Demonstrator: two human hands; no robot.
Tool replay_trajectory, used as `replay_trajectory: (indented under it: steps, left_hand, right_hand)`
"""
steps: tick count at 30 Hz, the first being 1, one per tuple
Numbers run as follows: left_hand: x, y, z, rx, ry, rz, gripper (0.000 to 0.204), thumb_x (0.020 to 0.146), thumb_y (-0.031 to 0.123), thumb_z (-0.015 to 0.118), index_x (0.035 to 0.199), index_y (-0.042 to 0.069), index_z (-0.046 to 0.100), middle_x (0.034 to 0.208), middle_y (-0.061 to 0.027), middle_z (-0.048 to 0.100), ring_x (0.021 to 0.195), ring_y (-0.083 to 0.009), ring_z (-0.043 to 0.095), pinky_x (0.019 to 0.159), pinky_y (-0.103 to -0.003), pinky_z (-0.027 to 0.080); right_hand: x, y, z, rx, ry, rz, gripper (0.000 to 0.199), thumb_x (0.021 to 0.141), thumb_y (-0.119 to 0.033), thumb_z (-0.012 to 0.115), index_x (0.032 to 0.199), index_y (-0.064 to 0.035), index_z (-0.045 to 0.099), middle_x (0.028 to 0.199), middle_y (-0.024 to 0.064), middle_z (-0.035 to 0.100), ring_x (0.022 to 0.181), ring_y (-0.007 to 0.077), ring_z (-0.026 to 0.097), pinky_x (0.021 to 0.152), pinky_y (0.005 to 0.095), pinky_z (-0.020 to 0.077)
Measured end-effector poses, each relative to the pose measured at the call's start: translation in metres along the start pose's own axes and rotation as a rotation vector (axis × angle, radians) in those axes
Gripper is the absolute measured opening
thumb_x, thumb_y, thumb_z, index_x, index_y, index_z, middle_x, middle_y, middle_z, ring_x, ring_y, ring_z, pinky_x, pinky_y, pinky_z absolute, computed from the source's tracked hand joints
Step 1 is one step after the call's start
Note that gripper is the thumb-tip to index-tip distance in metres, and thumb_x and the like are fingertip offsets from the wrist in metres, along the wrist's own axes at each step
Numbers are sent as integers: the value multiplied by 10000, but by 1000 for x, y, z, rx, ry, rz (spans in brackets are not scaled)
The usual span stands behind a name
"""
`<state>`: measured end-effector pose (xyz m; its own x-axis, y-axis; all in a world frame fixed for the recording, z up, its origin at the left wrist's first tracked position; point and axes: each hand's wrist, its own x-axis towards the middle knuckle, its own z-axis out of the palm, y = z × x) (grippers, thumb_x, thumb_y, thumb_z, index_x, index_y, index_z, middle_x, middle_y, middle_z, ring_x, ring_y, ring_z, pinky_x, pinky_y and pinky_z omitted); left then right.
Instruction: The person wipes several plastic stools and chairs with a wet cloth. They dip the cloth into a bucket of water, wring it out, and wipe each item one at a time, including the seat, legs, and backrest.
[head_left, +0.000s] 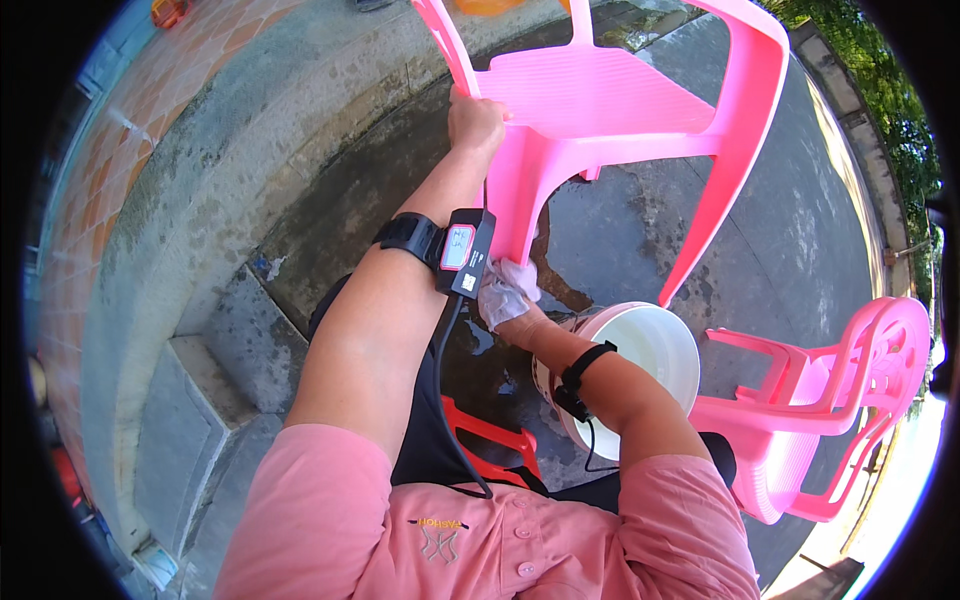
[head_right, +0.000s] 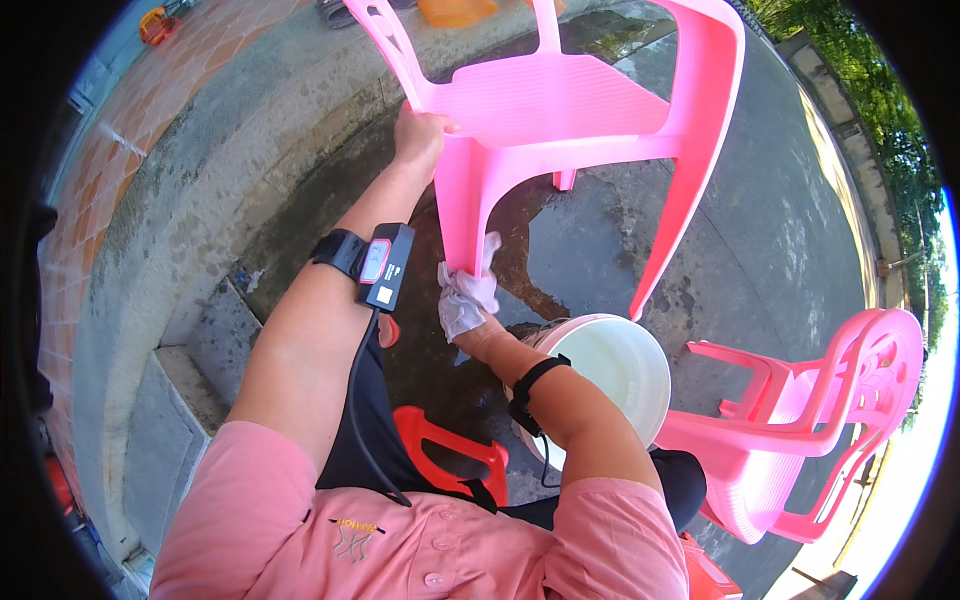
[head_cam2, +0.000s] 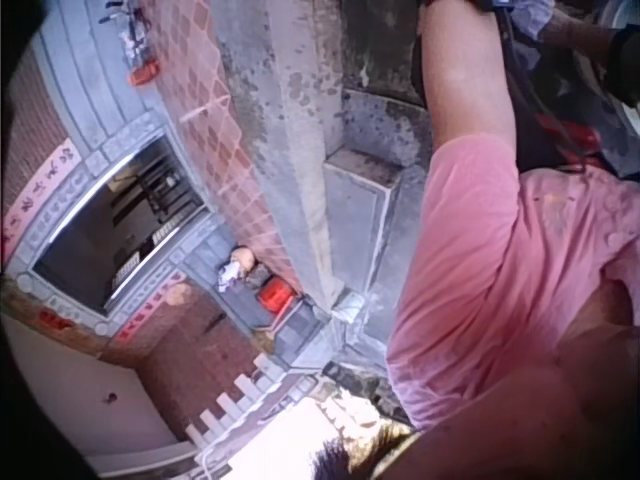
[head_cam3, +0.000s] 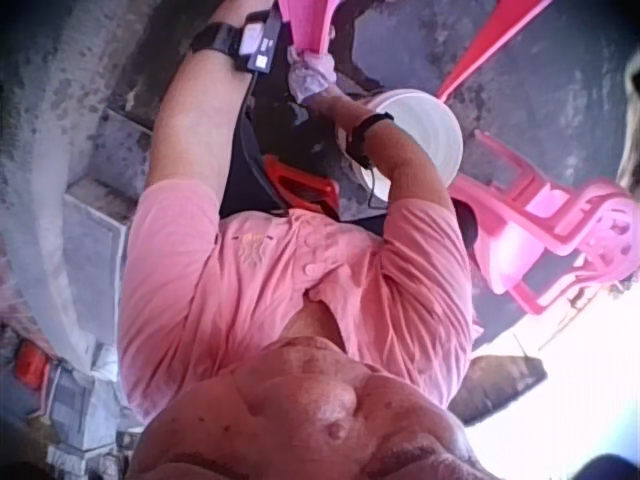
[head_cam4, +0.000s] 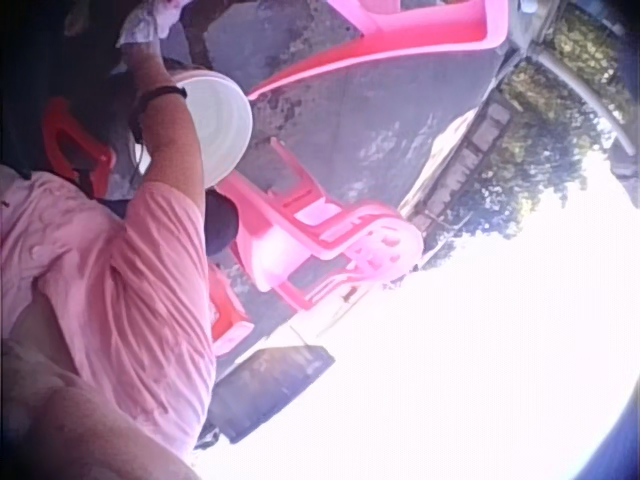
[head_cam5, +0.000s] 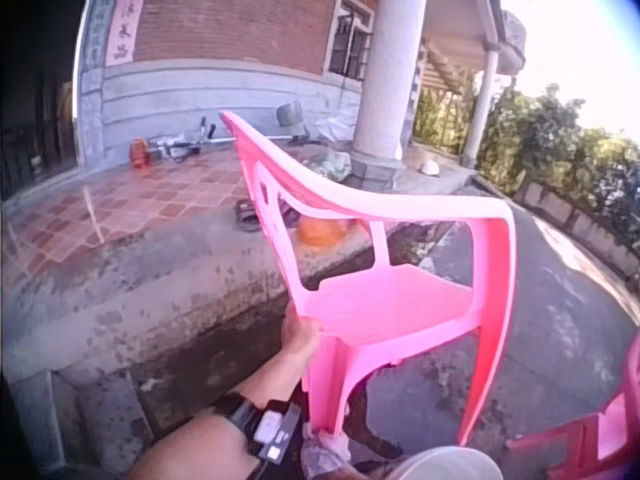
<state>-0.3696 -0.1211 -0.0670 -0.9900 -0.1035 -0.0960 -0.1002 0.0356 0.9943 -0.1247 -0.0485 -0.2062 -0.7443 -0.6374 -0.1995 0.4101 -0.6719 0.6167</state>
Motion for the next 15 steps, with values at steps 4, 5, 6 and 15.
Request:
replay_trajectory:
  steps: [4,5,6,15]
  left_hand:
    - [5,-7,4,-106,3,91,366,750,-93,622,1109,-33,577,935,-132,672,828,-241,676,727,-366,549]
    - [4,-6,3,-114,-25,92,369,753,-92,621,1113,-31,574,937,-130,668,823,-238,674,726,-362,550]
    - [5,-5,2,-100,-46,95,371,755,-91,620,1118,-28,571,939,-128,665,818,-235,672,725,-359,550]
    - [2,-5,5,-199,-76,106,652,637,-50,725,1242,13,490,1078,-159,676,1011,-271,680,877,-367,549]
  right_hand:
    - [-4,-4,1,-408,6,-63,94,987,-235,612,1026,-149,612,815,-3,594,661,135,586,567,278,499]
    - [-9,-1,14,-514,-49,8,93,990,-237,606,1019,-150,613,816,-12,593,655,138,582,573,277,498]
    - [-12,2,33,-454,-106,53,96,960,-235,621,1008,-152,625,891,-4,614,773,160,597,682,322,493]
    - [-49,109,260,2477,-436,485,549,763,-319,666,1284,-147,633,1400,185,556,1393,289,433,1180,576,245]
